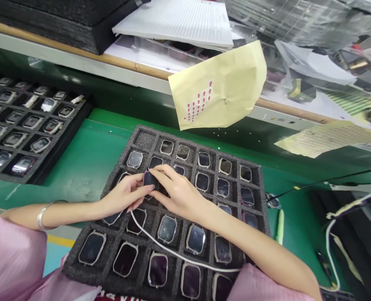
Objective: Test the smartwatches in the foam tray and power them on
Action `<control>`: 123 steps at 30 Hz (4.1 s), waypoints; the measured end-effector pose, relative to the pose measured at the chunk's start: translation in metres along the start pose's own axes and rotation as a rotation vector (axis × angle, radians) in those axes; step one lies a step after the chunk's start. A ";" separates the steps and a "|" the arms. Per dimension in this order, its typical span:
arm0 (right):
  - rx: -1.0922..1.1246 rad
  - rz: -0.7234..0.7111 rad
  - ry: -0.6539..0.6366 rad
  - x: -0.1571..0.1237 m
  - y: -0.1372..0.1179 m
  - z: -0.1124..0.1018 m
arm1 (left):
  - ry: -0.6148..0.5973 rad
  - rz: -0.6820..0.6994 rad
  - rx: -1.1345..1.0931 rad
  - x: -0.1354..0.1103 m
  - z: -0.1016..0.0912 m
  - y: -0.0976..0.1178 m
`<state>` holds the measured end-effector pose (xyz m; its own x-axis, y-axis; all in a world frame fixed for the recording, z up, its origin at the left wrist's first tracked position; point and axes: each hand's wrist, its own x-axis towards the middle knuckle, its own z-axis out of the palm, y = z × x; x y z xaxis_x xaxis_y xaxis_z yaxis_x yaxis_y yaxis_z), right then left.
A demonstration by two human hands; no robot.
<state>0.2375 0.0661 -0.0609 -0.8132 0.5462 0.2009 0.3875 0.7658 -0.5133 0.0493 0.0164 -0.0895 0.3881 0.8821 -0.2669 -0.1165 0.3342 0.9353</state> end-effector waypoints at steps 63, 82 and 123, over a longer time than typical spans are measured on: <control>0.017 -0.096 0.155 0.001 0.008 0.010 | 0.036 0.073 0.032 0.004 0.000 0.002; -0.117 -0.089 0.071 0.008 -0.001 0.002 | 0.001 0.098 -0.004 0.005 -0.002 -0.005; 0.047 0.171 0.103 0.046 0.056 -0.039 | -0.149 -0.103 -0.130 0.013 -0.009 0.007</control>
<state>0.2385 0.1471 -0.0479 -0.6873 0.7009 0.1905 0.4939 0.6433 -0.5850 0.0449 0.0331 -0.0882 0.5339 0.7854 -0.3131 -0.1822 0.4685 0.8645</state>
